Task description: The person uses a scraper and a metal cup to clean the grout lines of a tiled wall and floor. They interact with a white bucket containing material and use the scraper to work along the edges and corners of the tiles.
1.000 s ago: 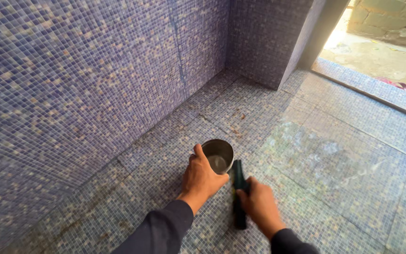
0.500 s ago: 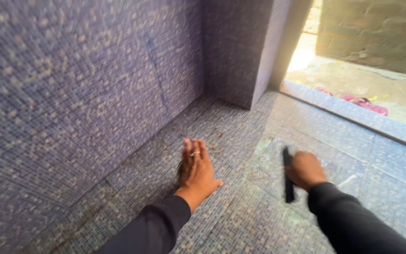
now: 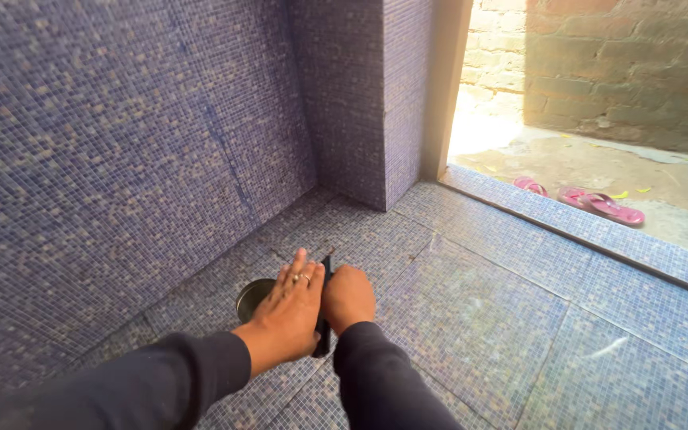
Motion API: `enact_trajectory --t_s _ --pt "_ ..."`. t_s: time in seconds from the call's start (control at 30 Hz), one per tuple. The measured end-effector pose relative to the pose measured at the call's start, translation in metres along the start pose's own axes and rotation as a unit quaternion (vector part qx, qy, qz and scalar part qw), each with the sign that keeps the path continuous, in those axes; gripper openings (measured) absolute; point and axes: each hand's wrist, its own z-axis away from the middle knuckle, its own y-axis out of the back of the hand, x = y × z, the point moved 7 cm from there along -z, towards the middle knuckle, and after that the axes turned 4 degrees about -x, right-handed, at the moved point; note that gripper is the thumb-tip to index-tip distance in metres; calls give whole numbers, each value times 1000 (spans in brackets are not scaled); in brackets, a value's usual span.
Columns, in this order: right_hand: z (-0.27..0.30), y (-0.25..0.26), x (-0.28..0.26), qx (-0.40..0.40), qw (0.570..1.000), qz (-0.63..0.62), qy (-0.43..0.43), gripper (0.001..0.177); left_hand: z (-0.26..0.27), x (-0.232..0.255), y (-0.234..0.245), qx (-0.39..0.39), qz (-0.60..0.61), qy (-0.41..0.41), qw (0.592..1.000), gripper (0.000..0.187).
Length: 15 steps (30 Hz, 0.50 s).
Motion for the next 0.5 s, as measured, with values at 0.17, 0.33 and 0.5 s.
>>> enact_trajectory --t_s 0.17,0.33,0.5 --pt "4 19 -21 3 998 28 58 24 -20 9 14 57 -17 -16 998 97" --pt "-4 38 12 12 995 102 16 12 -36 -4 -6 0 -10 -12 1000 103" --pt "0 49 62 13 982 180 51 19 -34 -43 -46 -130 -18 66 989 111"
